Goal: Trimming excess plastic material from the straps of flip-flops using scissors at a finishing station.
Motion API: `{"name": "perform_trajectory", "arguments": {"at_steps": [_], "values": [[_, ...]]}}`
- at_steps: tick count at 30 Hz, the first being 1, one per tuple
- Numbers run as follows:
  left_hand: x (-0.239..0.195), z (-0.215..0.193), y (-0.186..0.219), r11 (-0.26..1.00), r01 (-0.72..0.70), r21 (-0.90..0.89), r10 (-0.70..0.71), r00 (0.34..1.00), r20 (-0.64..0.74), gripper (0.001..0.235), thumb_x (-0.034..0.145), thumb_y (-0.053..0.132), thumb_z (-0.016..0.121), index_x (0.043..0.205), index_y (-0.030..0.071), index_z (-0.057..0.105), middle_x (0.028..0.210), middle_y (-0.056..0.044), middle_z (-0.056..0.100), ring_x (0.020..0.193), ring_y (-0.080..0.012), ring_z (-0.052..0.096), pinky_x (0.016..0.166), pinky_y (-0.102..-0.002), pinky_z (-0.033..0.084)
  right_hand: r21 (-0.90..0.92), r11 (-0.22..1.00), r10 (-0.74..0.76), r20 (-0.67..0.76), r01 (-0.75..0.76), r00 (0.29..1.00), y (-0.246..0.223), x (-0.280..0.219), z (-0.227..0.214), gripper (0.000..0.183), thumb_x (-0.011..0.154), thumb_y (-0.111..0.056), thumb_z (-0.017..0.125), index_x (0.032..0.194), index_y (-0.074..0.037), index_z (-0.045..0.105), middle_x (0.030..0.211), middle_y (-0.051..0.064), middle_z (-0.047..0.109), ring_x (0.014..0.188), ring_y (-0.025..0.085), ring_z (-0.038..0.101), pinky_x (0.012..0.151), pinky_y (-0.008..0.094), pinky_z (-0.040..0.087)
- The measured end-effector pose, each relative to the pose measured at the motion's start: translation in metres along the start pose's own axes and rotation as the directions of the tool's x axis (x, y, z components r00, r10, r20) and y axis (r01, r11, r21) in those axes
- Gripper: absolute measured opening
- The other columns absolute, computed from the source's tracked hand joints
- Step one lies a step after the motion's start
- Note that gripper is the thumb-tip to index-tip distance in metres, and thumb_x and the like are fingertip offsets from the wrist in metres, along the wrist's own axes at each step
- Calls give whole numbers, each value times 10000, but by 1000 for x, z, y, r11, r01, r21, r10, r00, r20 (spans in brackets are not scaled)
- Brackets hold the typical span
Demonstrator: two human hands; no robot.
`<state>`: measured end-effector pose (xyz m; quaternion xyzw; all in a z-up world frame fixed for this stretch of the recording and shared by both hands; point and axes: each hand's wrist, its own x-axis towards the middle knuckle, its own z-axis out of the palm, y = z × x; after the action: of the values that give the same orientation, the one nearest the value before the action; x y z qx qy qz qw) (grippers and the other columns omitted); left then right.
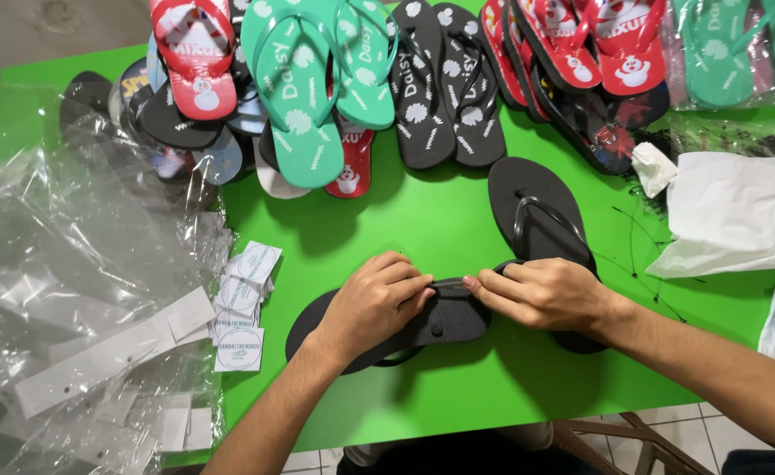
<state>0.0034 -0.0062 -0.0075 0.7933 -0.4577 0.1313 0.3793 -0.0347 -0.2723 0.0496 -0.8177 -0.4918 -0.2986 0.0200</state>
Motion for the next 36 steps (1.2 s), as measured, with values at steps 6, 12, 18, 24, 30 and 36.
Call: {"name": "perform_trajectory", "arguments": {"at_steps": [6,12,18,24,30,36], "values": [[0,-2,-1,1000,-6,-4,6,1000,5,113,951,138,695,986,58,768,881,-60,723,903,-272,687,760,-368,569,18,1000,11,18,-12,1000,1,-6,-2,186,1059,-132,519,974,-91,680,881,60,627,598,154,516,589,218,495],[-1,-2,0,1000,-10,9,10,1000,-6,116,958,142,688,975,60,769,876,-60,722,904,-269,683,765,-366,569,-24,1000,13,-8,-13,1000,-2,0,-6,181,1054,-112,540,968,-81,697,877,73,631,606,162,518,618,217,509],[-4,0,-3,1000,-16,15,16,1000,-13,117,955,143,687,971,58,766,878,-65,719,911,-268,681,755,-368,562,-37,999,16,3,-16,1000,-6,4,-3,182,1055,-113,538,966,-89,695,878,65,634,609,159,516,627,220,513],[-6,0,-5,1000,-14,6,14,1000,-6,103,955,127,682,968,59,759,880,-57,715,920,-262,678,741,-363,555,-30,1000,9,37,-7,999,-7,7,-3,196,1053,-94,509,973,-79,687,860,73,623,592,163,515,596,226,505],[-4,-1,-2,1000,-18,18,18,1000,0,92,944,113,692,971,57,760,876,-57,713,918,-262,677,737,-361,554,-34,999,8,24,-7,1000,-6,4,1,192,1050,-100,515,971,-72,688,870,82,629,579,162,504,584,225,499],[-3,-3,0,1000,-4,8,4,1000,3,109,957,118,678,988,55,762,878,-56,714,911,-258,674,754,-360,555,7,1000,26,72,-26,997,-3,1,-4,197,1058,-100,493,1001,-92,682,873,52,615,599,157,513,594,223,499]]}}
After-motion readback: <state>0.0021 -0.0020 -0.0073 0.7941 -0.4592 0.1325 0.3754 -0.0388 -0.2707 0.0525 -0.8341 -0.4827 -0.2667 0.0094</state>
